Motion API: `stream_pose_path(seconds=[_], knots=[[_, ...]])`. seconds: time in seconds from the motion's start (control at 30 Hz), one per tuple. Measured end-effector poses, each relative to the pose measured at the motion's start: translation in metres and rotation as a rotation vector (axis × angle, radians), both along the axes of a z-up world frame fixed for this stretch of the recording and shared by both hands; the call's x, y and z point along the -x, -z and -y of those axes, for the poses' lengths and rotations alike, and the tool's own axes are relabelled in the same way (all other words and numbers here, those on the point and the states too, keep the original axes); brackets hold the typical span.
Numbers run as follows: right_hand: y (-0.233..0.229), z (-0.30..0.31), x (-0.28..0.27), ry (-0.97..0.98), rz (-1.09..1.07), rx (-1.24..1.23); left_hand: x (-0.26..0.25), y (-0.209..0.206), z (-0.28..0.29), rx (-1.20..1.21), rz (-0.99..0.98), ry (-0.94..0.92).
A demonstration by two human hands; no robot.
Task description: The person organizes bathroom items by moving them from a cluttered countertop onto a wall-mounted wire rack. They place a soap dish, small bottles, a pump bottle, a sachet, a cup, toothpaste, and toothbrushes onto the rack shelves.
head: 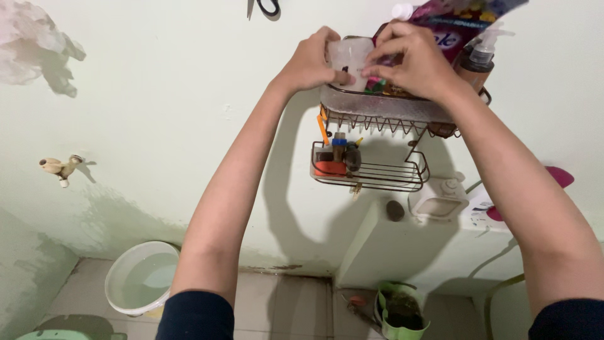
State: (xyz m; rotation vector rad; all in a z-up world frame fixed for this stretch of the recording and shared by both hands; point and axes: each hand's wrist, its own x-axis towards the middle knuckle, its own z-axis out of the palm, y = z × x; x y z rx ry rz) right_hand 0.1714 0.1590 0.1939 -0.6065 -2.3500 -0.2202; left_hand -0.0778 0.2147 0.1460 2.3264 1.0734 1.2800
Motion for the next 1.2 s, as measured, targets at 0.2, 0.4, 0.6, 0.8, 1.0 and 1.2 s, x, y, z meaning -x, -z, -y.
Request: stream_pose_path(seconds=[0.2, 0.4, 0.6, 0.8, 1.0, 1.2], knots=[[0.01, 0.006, 0.003, 0.042, -0.042, 0.143, 0.001, 0.011, -0.01, 0.027, -0.018, 0.026], [0.013, 0.022, -0.001, 0.048, -0.087, 0.203, 0.007, 0.011, -0.001, -0.003, -0.001, 0.041], [0.023, 0.046, 0.0, 0.153, -0.174, 0.21, 0.012, 0.034, 0.047, -0.247, 0.199, -0.084], [0.036, 0.071, -0.001, 0.079, -0.238, 0.18, 0.008, 0.079, 0.103, -0.126, 0.648, -0.092], [0.065, 0.088, -0.014, -0.006, -0.545, 0.356, -0.005, 0.127, 0.143, 0.076, 0.593, -0.008], [0.12, 0.135, -0.03, 0.323, -0.888, 0.401, -0.03, 0.181, 0.171, 0.23, 0.624, 0.267]])
